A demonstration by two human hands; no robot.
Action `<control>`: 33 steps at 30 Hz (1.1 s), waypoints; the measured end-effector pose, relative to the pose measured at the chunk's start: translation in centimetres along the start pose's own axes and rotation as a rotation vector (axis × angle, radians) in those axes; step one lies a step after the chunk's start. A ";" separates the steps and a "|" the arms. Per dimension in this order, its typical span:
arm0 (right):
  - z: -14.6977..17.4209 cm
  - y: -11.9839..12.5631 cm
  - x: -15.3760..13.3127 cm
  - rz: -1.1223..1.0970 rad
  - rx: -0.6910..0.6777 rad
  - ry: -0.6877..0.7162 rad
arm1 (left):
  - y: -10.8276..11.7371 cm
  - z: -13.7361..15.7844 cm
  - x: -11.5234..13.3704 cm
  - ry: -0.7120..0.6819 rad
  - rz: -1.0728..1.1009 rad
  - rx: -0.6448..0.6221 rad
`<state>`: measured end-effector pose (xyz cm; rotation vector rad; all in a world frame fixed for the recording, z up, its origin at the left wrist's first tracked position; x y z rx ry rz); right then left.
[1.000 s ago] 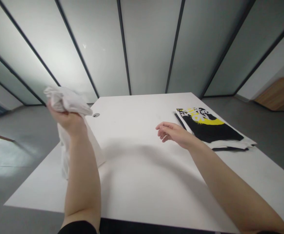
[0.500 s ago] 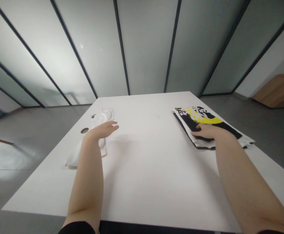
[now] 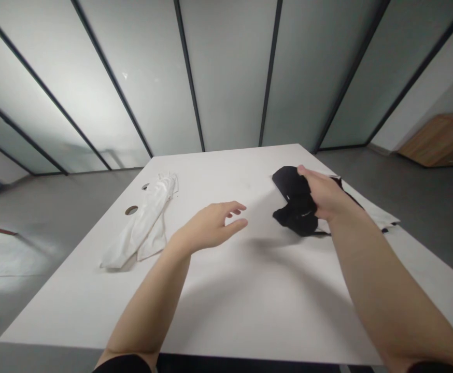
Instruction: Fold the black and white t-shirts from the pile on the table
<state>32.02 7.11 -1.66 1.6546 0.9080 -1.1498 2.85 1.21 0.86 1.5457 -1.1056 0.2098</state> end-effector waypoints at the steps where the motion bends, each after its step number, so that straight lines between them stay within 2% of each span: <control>1: 1.5 -1.0 -0.9 -0.100 -0.090 -0.070 | -1.1 0.0 0.7 -0.008 0.049 0.021; 3: 4.5 -2.6 -2.9 -0.243 -0.252 -0.119 | -3.3 -0.1 1.8 0.000 0.156 0.055; 5: 6.8 -3.8 -4.8 -0.329 -0.413 -0.105 | -4.8 -0.2 2.2 0.027 0.264 0.081; 8: 8.3 -4.3 -6.3 -0.314 -0.495 -0.044 | -5.7 -0.4 1.8 0.040 0.351 0.113; 11: 7.9 -3.9 -6.6 -0.194 -0.414 0.054 | -4.9 -1.0 0.6 0.044 0.342 0.167; 14: 6.9 -3.8 -5.7 0.020 -0.369 0.182 | -3.5 -1.6 -1.0 0.133 0.448 0.260; 16: 5.8 -3.7 -4.5 0.202 -0.306 0.234 | -2.2 -1.9 -2.1 0.199 0.575 0.378; 19: 3.6 -3.3 -2.9 0.368 -0.123 0.260 | 0.0 -2.1 -3.1 0.255 0.715 0.596; 21: 2.6 -3.2 -2.3 0.331 -0.051 0.222 | 1.2 -2.2 -3.5 0.268 0.756 0.681; 24: 2.4 -3.8 -2.0 0.035 -0.088 0.047 | 2.9 -2.1 -3.8 0.248 0.751 0.728; 26: 2.7 -4.1 -2.2 -0.193 -0.137 -0.054 | 4.2 -1.7 -3.8 0.215 0.705 0.718; 28: 3.1 -3.9 -2.4 -0.313 -0.150 -0.103 | 5.4 -1.2 -3.6 0.204 0.632 0.619; 31: 3.2 -2.8 -2.6 -0.310 -0.109 -0.121 | 6.6 -0.2 -3.4 0.258 0.574 0.369; 33: 3.3 -1.8 -2.9 -0.261 -0.094 -0.096 | 7.4 0.4 -3.4 0.313 0.603 0.316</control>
Point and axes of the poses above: each hand's wrist, its own z-axis away from the middle knuckle, its own y-axis out of the back of the hand, x = y × z, the point moved 5 cm from there along -z, towards the middle knuckle, and after that the axes turned 15 degrees about x, right-handed, at the moved point
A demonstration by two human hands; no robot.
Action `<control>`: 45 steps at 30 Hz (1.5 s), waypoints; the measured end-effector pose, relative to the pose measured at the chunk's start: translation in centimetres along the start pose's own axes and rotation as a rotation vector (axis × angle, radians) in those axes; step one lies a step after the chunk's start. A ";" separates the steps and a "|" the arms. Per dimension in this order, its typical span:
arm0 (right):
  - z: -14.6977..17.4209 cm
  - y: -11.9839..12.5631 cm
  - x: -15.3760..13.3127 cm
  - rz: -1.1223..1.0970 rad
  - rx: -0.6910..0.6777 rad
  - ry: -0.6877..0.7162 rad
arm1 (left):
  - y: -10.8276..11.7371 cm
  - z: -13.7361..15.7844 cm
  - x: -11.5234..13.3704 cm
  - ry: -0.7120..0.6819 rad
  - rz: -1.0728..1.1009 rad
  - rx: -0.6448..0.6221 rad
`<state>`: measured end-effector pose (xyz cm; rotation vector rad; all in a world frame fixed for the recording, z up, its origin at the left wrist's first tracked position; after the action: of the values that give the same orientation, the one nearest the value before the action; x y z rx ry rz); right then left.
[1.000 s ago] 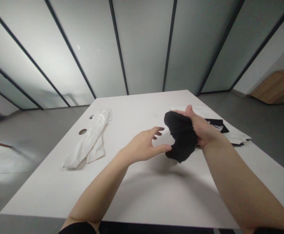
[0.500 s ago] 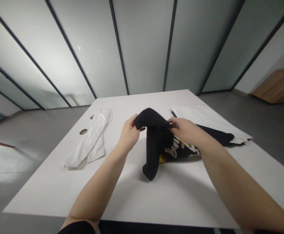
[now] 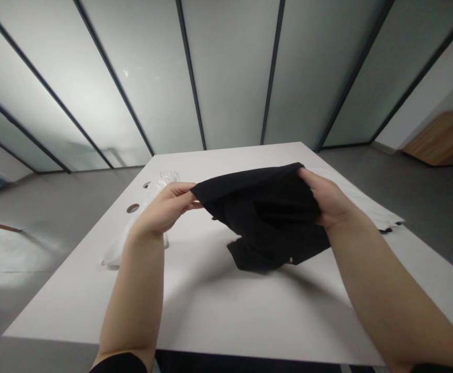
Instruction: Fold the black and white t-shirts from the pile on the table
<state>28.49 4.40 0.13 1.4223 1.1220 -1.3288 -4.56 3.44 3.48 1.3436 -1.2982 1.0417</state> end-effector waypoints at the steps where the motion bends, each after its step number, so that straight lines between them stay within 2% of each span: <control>1: 0.2 0.1 -0.3 0.051 -0.035 0.022 | 0.4 0.0 0.2 0.020 0.025 0.030; 6: 2.0 -1.3 0.3 0.572 -0.529 0.074 | 1.9 -0.5 0.2 0.001 0.084 0.359; 8: 1.8 -1.6 0.9 0.700 -0.547 0.096 | 2.6 -0.6 0.4 -0.056 0.067 0.489; 10: 0.9 -1.6 0.8 0.687 -0.427 0.173 | 3.4 -0.4 0.9 -0.125 0.031 0.574; 12: -0.3 -1.1 0.3 0.567 -0.233 0.256 | 4.0 -0.1 1.7 -0.181 -0.073 0.557; 14: -1.1 -0.2 -0.3 0.435 -0.017 0.316 | 4.2 0.4 2.4 -0.191 -0.288 0.444; 17: -1.4 0.7 -1.4 0.374 0.231 0.452 | 4.7 1.1 2.7 -0.111 -0.703 0.272; 20: -1.1 0.6 -1.9 0.407 0.328 0.580 | 5.9 1.7 3.1 -0.038 -0.958 0.236; 22: -1.2 0.1 -1.3 0.342 0.307 0.527 | 6.2 2.2 3.3 -0.023 -0.965 0.230; 25: -1.1 -1.3 0.2 0.086 0.189 0.253 | 4.5 2.9 2.5 0.009 -0.662 0.143; 28: 0.5 -3.8 0.6 -0.133 0.005 0.027 | 1.0 3.0 1.1 -0.010 -0.239 0.104; 30: 2.1 -5.3 0.0 -0.222 -0.121 -0.004 | -2.1 2.9 -0.1 -0.034 -0.133 0.025; 33: 4.3 -6.5 -1.1 -0.306 -0.232 0.019 | -6.4 2.9 -1.7 -0.105 -0.164 -0.143; 35: 5.1 -6.7 -1.5 -0.336 -0.259 0.030 | -7.8 2.7 -2.1 -0.169 -0.196 -0.150; 37: 5.2 -6.6 -1.7 -0.355 -0.265 0.036 | -7.7 2.3 -2.0 -0.184 -0.182 -0.077; 39: 4.9 -6.3 -1.8 -0.365 -0.253 0.041 | -5.9 1.6 -1.3 -0.131 -0.110 0.080; 42: 4.3 -5.8 -1.9 -0.337 -0.214 0.047 | -0.3 0.9 0.8 -0.105 0.018 0.496; 44: 3.9 -5.6 -1.9 -0.307 -0.185 0.051 | 4.6 1.3 2.9 -0.235 0.046 0.789; 45: 3.7 -5.5 -1.8 -0.301 -0.171 0.049 | 6.8 1.6 3.9 -0.311 0.036 0.891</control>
<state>22.27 1.87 1.67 1.1998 1.4903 -1.3704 -11.15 1.34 7.56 2.2165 -1.0976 1.5757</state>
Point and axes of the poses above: each hand's wrist, its own z-axis away from the middle knuckle, its own y-axis out of the back of the hand, x = y × z, the point moved 5 cm from there along -z, towards the middle knuckle, and after that the axes turned 15 degrees about x, right-handed, at the moved point
